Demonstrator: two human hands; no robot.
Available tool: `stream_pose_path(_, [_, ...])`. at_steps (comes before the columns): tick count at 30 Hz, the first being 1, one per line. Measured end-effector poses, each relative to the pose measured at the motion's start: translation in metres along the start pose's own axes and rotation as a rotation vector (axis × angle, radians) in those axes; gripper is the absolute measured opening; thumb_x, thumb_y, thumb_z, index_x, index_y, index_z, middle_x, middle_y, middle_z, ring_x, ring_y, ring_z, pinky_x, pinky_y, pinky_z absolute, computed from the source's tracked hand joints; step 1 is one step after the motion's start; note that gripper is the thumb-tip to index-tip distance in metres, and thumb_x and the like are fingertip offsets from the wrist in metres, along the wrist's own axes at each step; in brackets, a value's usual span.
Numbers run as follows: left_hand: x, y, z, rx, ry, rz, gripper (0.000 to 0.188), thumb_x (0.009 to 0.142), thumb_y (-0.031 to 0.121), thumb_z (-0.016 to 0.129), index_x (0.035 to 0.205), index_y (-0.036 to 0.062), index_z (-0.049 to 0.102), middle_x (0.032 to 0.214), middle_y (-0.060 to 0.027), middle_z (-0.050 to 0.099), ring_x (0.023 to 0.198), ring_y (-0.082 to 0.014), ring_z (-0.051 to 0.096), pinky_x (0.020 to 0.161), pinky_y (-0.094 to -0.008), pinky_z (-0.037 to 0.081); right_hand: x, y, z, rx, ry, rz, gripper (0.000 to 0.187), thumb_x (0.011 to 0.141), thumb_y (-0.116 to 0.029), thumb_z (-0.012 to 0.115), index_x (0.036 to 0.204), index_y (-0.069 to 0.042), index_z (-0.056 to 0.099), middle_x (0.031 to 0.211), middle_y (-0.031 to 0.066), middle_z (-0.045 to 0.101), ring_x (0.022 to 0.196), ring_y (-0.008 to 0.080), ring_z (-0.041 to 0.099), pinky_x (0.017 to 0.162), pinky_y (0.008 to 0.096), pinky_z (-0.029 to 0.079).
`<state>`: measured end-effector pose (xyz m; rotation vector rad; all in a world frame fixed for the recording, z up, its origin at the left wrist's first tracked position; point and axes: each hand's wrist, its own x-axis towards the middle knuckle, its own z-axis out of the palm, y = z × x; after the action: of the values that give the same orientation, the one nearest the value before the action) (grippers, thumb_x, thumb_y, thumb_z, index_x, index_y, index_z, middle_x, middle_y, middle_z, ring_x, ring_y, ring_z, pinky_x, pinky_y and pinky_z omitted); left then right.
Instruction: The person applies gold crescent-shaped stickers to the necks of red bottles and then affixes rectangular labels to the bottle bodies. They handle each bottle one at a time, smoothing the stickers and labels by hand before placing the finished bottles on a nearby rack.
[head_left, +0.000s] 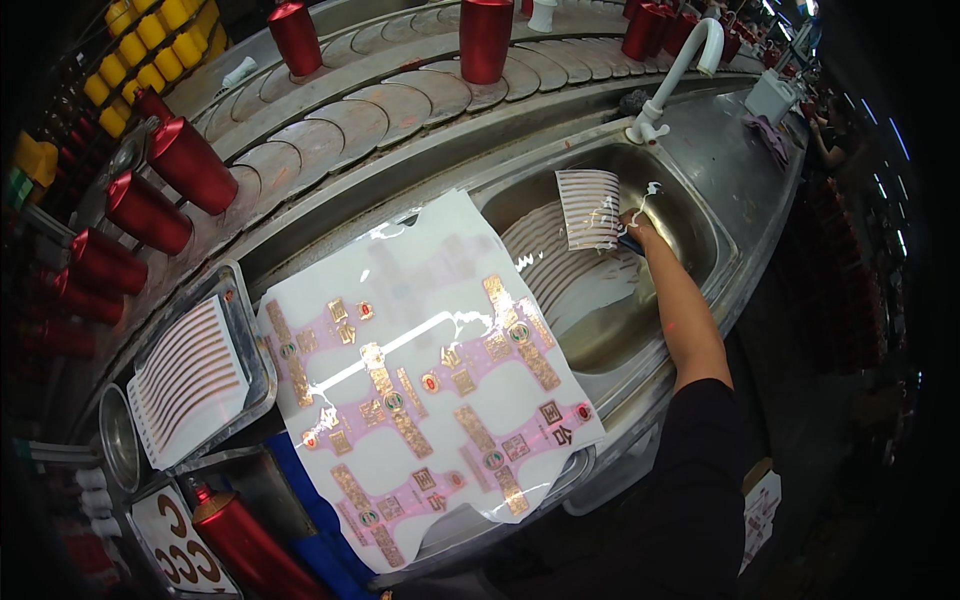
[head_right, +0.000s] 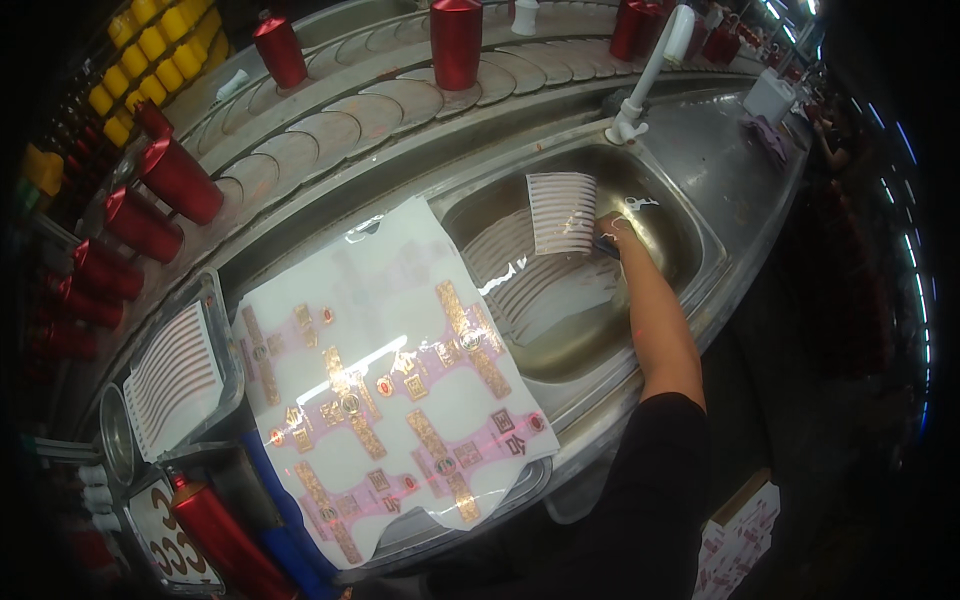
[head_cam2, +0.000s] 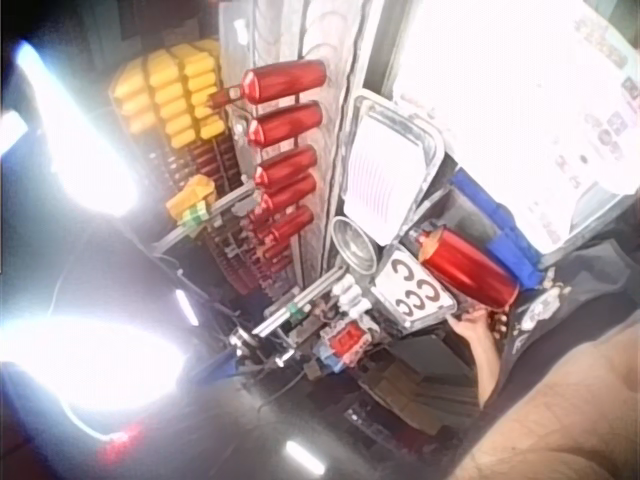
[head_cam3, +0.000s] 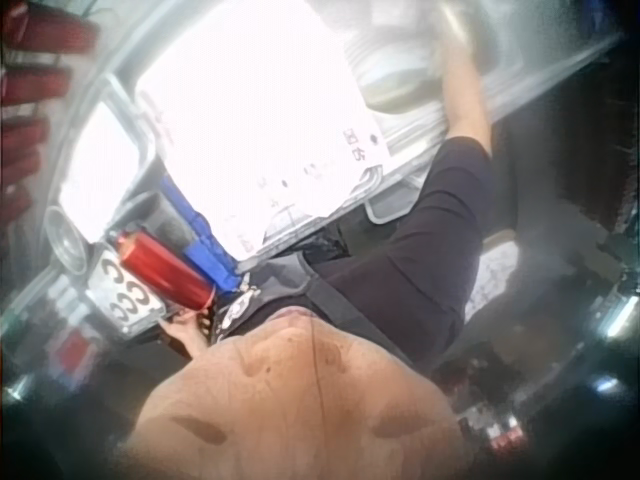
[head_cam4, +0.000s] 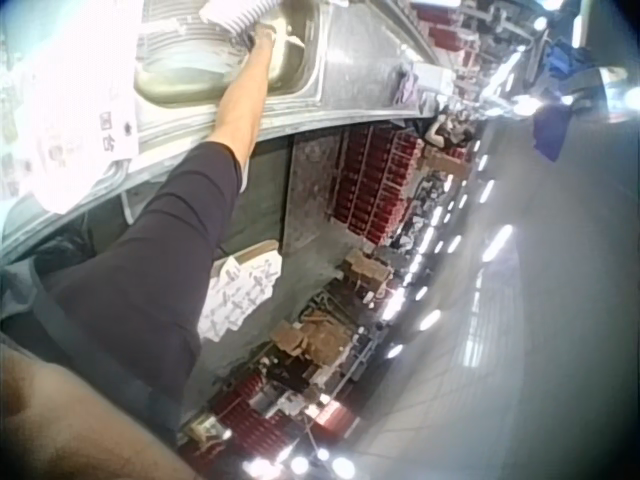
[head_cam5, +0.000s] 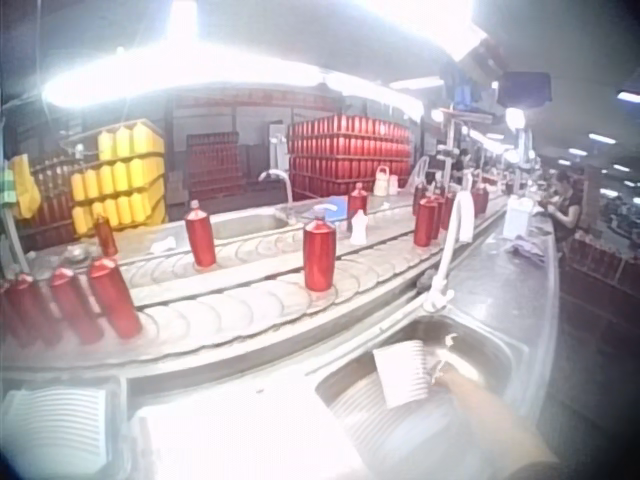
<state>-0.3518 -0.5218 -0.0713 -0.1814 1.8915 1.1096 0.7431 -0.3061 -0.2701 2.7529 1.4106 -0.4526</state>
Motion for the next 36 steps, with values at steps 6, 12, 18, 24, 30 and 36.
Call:
stream_pose_path(6, [-0.002, 0.000, 0.002, -0.024, -0.016, 0.003, 0.086, 0.087, 0.084, 0.021, 0.105, 0.0078, 0.056, 0.069, -0.0181, 0.056, 0.040, -0.0362, 0.042, 0.034, -0.0472, 0.034, -0.022, -0.028, -0.017, 0.207, 0.002, 0.352, 0.047, 0.088, -0.031, 0.056, 0.121, 0.000, 0.066, 0.124, 0.0258, 0.066, 0.116, 0.0420, 0.063, 0.097, 0.0436, 0.050])
stream_pose_path(12, [-0.005, 0.003, 0.007, -0.031, -0.021, 0.005, 0.087, 0.087, 0.084, 0.021, 0.107, 0.0069, 0.056, 0.070, -0.0191, 0.056, 0.041, -0.0371, 0.043, 0.035, -0.0487, 0.034, -0.037, -0.046, -0.035, 0.313, -0.206, 0.441, 0.059, 0.087, -0.045, 0.058, 0.125, -0.001, 0.066, 0.129, 0.0265, 0.063, 0.114, 0.0403, 0.065, 0.097, 0.0463, 0.051])
stream_pose_path(18, [-0.003, 0.004, 0.006, -0.042, -0.024, 0.004, 0.088, 0.086, 0.084, 0.022, 0.109, 0.0059, 0.055, 0.071, -0.0201, 0.056, 0.042, -0.0379, 0.043, 0.036, -0.0502, 0.035, -0.044, -0.056, -0.036, 0.432, -0.142, 0.506, 0.045, 0.090, -0.037, 0.055, 0.115, -0.002, 0.069, 0.116, 0.0227, 0.068, 0.104, 0.0364, 0.066, 0.089, 0.0458, 0.053])
stream_pose_path(24, [-0.001, 0.004, 0.007, -0.058, -0.031, 0.000, 0.089, 0.086, 0.084, 0.022, 0.112, 0.0050, 0.054, 0.073, -0.0210, 0.056, 0.044, -0.0388, 0.044, 0.037, -0.0518, 0.036, -0.043, -0.060, -0.027, 0.732, -0.030, 0.590, 0.035, 0.092, -0.030, 0.053, 0.104, -0.003, 0.072, 0.104, 0.0188, 0.072, 0.093, 0.0325, 0.068, 0.080, 0.0454, 0.055])
stream_pose_path(30, [0.000, 0.004, 0.006, -0.067, -0.034, -0.001, 0.091, 0.086, 0.085, 0.023, 0.114, 0.0040, 0.053, 0.074, -0.0220, 0.057, 0.045, -0.0397, 0.044, 0.038, -0.0533, 0.037, -0.025, -0.040, -0.008, 0.735, 0.048, 0.056, 0.047, 0.094, -0.036, 0.055, 0.126, -0.002, 0.062, 0.118, 0.0188, 0.068, 0.098, 0.0288, 0.065, 0.089, 0.0394, 0.051])
stream_pose_path(36, [0.001, 0.004, 0.006, -0.078, -0.033, -0.007, 0.092, 0.085, 0.085, 0.023, 0.116, 0.0031, 0.052, 0.075, -0.0230, 0.057, 0.046, -0.0406, 0.045, 0.039, -0.0548, 0.038, -0.027, -0.056, -0.017, 0.296, 0.033, 0.062, 0.061, 0.092, -0.045, 0.057, 0.148, -0.023, 0.049, 0.141, 0.0151, 0.059, 0.131, 0.0327, 0.055, 0.108, 0.0406, 0.045])
